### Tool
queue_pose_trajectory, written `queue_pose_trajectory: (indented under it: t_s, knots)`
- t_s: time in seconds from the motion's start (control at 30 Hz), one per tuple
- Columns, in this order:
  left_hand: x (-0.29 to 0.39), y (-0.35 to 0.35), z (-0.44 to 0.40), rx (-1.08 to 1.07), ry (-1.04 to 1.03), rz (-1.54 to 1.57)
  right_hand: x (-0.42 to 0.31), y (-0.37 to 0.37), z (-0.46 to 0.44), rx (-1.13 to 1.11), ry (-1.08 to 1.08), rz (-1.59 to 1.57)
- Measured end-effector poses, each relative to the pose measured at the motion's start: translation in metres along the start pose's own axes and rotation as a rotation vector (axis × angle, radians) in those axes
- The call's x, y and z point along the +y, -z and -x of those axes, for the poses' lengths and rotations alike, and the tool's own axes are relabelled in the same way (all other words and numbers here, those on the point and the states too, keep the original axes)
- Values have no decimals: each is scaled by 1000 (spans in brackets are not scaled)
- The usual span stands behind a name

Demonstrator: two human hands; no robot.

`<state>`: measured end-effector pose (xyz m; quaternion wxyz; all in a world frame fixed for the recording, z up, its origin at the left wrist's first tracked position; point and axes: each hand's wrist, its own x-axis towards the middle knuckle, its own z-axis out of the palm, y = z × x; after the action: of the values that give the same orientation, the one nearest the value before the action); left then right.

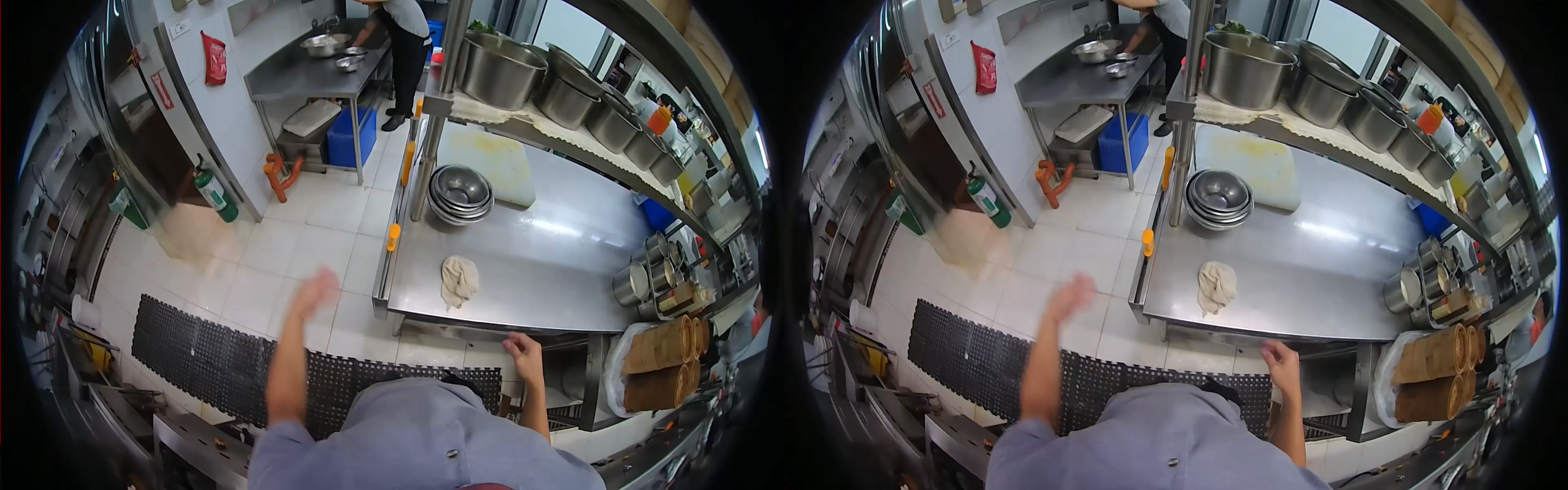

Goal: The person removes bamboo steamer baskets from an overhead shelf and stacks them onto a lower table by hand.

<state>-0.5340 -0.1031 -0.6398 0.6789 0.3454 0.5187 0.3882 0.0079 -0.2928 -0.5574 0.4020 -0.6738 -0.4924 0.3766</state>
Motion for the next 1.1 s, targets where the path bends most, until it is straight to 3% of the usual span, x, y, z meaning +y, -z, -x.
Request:
queue_pose_trajectory:
  t_s: [0.03, 0.1, 0.13, 0.17, 0.23, 0.33, 0.47, 0.67, 0.73, 0.8, 0.83, 0.87, 0.9, 0.97, 1.0, 1.03, 1.1]
  knots:
    - [76, -5, 5, 131, -317, -4, -4, 3, -8, -29, 23, 127]
    - [247, 4, 10, -33, -536, 387, -16, 3, -18, -84, 44, 264]
    - [333, -18, 46, -24, -468, 479, -25, 2, -28, -80, 124, 279]
    - [400, -7, 44, 83, -549, 302, -33, 1, -36, -74, 205, 291]
    - [515, 65, 45, 212, -1067, -389, -54, -2, -40, -58, 260, 289]
    - [583, 27, 147, 543, -1430, -197, -53, -2, -39, -19, 303, 270]
    - [605, 7, 219, 658, -1672, -172, -7, -8, -17, 24, 183, 196]
    - [561, 10, 224, 719, -1652, -134, 17, -22, -2, -59, 132, 151]
    - [524, 28, 199, 740, -1464, -52, 9, -20, -7, -115, 208, 357]
    - [466, 77, 173, 549, -1266, -375, -1, -19, -11, -125, 225, 372]
    - [430, 34, 181, 603, -1036, -430, -4, -19, -15, -121, 240, 365]
    - [393, 29, 172, 523, -959, -539, -4, -20, -14, -119, 251, 359]
    - [355, 31, 159, 375, -859, -575, -6, -21, -14, -109, 245, 353]
    - [263, 52, 119, 379, -675, -721, -11, -22, -13, -175, 239, 465]
    - [198, 68, 94, 304, -607, -547, -10, -22, -13, -157, 241, 461]
    - [157, 39, 103, 297, -445, -433, -7, -22, -9, -189, 258, 487]
    - [34, 42, 78, 251, -172, -472, -3, -20, -10, -206, 350, 488]
